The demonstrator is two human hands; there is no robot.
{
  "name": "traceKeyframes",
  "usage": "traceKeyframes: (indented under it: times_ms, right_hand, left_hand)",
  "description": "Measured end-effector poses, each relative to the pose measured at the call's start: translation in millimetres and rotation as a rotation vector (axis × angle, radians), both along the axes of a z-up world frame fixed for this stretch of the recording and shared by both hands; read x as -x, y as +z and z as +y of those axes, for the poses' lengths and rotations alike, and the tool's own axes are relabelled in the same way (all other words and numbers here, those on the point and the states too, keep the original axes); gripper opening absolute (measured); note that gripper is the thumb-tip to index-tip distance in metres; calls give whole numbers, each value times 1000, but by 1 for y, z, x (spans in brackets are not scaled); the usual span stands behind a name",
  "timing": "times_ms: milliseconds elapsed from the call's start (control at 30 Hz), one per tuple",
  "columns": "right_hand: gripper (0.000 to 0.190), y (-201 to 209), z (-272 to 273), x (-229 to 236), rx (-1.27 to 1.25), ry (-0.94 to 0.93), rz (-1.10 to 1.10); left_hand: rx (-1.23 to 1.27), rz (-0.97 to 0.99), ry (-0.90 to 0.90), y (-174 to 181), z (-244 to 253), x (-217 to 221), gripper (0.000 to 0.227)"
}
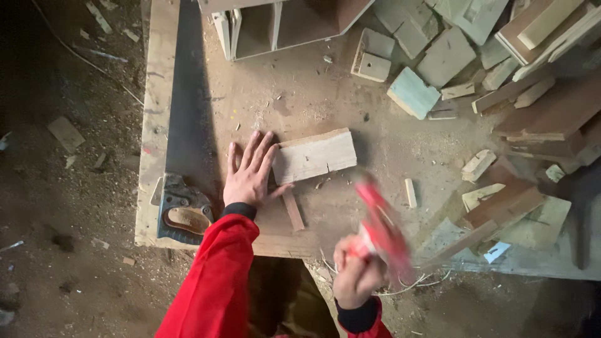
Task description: The person uses a hammer to repeatedly strike small pieces of wood on a workbench, splitting or shaping them. They move the wood pieces around and continue hammering different sections throughout the clip.
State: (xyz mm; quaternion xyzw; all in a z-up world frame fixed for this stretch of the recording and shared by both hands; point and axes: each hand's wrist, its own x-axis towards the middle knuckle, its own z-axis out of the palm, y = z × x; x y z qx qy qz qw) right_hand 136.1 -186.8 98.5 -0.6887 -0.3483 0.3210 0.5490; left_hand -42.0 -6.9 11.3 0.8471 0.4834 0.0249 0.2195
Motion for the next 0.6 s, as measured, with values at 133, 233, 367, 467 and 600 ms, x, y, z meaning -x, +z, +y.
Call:
traceKeyframes:
  times_ms: [133,233,367,467,600]
  right_hand:
    - [28,-21,7,1,228,162,-329]
    - [30,-41,12,5,641,326,-493]
    - [27,-47,13,15,665,275,-489]
    - [28,-40,14,22,587,257,-459]
    - [30,-37,23,11,576,342,-207]
  left_hand:
    - [7,13,2,-1,-2,-1,101]
    - [-37,14,-14,4,-4,0,99]
    - [15,5,9,6,-3,-3,101]
    - [0,25,-9,7,1,2,101]
    - [15,5,-14,3,-2,1,102]
